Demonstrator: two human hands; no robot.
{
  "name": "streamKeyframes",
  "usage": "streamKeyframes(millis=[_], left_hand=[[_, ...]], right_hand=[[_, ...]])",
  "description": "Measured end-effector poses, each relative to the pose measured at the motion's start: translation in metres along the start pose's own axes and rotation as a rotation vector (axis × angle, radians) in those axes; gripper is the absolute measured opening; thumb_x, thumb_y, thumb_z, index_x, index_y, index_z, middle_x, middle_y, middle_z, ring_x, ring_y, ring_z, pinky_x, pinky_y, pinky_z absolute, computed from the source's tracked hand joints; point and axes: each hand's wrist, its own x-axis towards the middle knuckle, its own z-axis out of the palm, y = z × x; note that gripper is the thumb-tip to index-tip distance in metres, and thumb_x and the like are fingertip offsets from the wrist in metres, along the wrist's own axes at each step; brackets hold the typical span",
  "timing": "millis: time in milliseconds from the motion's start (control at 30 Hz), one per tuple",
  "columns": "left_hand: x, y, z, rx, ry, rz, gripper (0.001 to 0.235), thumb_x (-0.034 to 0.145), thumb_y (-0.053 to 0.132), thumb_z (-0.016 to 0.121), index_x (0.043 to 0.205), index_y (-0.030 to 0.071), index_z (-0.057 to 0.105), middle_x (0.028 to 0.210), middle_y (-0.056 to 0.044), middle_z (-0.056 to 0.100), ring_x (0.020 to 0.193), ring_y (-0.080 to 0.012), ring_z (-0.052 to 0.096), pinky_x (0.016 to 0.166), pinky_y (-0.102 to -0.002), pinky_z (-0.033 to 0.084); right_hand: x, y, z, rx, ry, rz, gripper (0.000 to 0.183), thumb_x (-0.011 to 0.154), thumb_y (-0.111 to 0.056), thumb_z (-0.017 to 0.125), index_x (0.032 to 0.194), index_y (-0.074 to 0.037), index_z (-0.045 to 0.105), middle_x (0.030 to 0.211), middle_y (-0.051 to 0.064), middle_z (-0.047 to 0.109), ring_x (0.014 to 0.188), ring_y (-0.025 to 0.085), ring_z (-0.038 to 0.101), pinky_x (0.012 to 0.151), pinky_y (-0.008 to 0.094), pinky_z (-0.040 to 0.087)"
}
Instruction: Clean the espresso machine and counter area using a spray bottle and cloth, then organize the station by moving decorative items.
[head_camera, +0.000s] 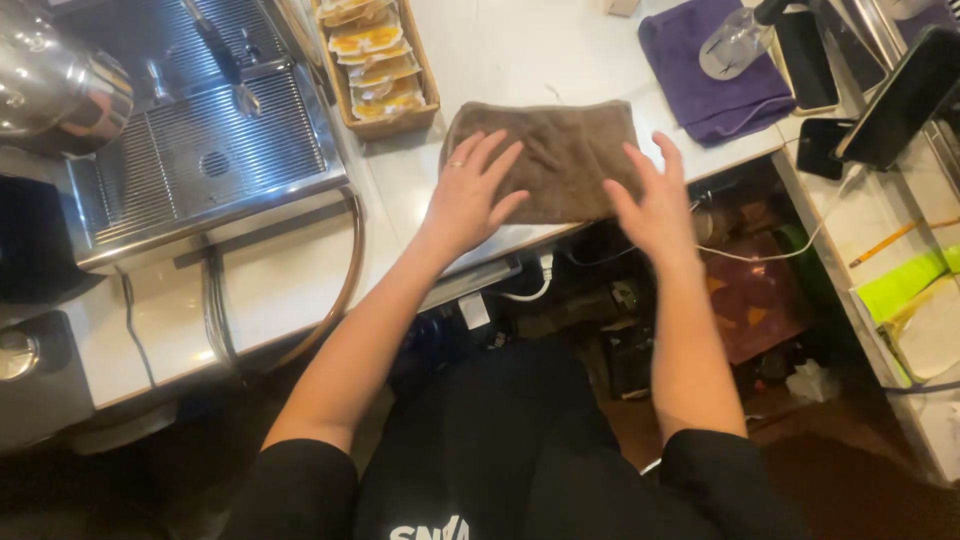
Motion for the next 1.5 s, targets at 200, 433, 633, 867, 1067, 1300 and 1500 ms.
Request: streamKeyframes(millis=[200, 433, 633, 867, 1067, 1300, 1500], left_hand=[[0.038, 0.018, 0.045, 0.22, -0.37, -0.352, 0.071, 0.107, 0.062, 0.035, 0.166, 0.024, 0.025, 0.173, -0.014, 0.012, 0.157, -0.048, 0.0, 0.122, -0.071, -0.001], [0.053, 0.016, 0.083, 0.323, -0.107, -0.528, 0.082, 0.099, 0.057, 0.053, 0.156, -0.001, 0.038, 0.163, -0.029, 0.031, 0.15, -0.0505, 0.024, 0.119, -0.062, 0.025], [0.152, -0.06, 0.127, 0.392, 0.125, -0.704, 0.079, 0.099, 0.047, 0.058, 0.158, 0.0, 0.033, 0.163, -0.035, 0.023, 0.151, -0.0573, 0.019, 0.123, -0.065, 0.017], [0.234, -0.112, 0.144, 0.357, 0.112, -0.695, 0.068, 0.104, 0.044, 0.051, 0.159, 0.008, 0.035, 0.165, -0.029, 0.022, 0.152, -0.0531, 0.016, 0.124, -0.065, 0.014], [0.218, -0.099, 0.123, 0.248, -0.027, -0.561, 0.063, 0.105, 0.037, 0.042, 0.161, 0.009, 0.032, 0.168, -0.022, 0.018, 0.155, -0.0442, 0.009, 0.126, -0.06, 0.006], [0.134, -0.044, 0.12, 0.298, -0.015, -0.384, 0.066, 0.098, 0.035, 0.049, 0.158, 0.009, 0.041, 0.167, -0.022, 0.025, 0.155, -0.0433, 0.018, 0.125, -0.06, 0.015], [0.057, 0.021, 0.106, 0.212, -0.069, -0.104, 0.072, 0.092, 0.05, 0.052, 0.155, 0.015, 0.048, 0.165, -0.022, 0.03, 0.153, -0.0449, 0.025, 0.123, -0.065, 0.021]], right_hand=[[0.073, 0.022, 0.113, -0.384, -0.02, 0.183, 0.075, 0.106, -0.058, 0.05, 0.16, -0.007, 0.04, 0.162, 0.031, 0.031, 0.148, 0.058, 0.021, 0.111, 0.078, 0.02], [0.211, 0.015, 0.136, -0.239, -0.325, -0.535, 0.05, 0.108, -0.027, 0.049, 0.157, -0.019, 0.046, 0.164, 0.011, 0.038, 0.15, 0.044, 0.029, 0.116, 0.066, 0.028], [0.338, 0.029, 0.197, -0.26, -0.281, -0.488, 0.05, 0.109, -0.03, 0.044, 0.159, -0.022, 0.043, 0.165, 0.008, 0.032, 0.15, 0.043, 0.026, 0.115, 0.068, 0.025], [0.401, 0.056, 0.192, -0.29, -0.202, 0.038, 0.057, 0.108, -0.038, 0.037, 0.161, -0.016, 0.035, 0.168, 0.006, 0.021, 0.153, 0.043, 0.019, 0.118, 0.072, 0.014], [0.357, 0.087, 0.22, -0.447, 0.116, 0.174, 0.056, 0.107, -0.037, 0.045, 0.156, -0.008, 0.043, 0.163, 0.01, 0.034, 0.147, 0.036, 0.036, 0.117, 0.061, 0.029], [0.231, 0.063, 0.177, -0.389, 0.047, 0.284, 0.056, 0.106, -0.032, 0.042, 0.157, -0.008, 0.039, 0.165, 0.011, 0.033, 0.15, 0.033, 0.031, 0.12, 0.057, 0.024], [0.086, 0.061, 0.118, -0.406, 0.08, 0.365, 0.054, 0.104, -0.021, 0.045, 0.154, -0.002, 0.043, 0.162, 0.019, 0.036, 0.15, 0.035, 0.031, 0.111, 0.065, 0.034]])
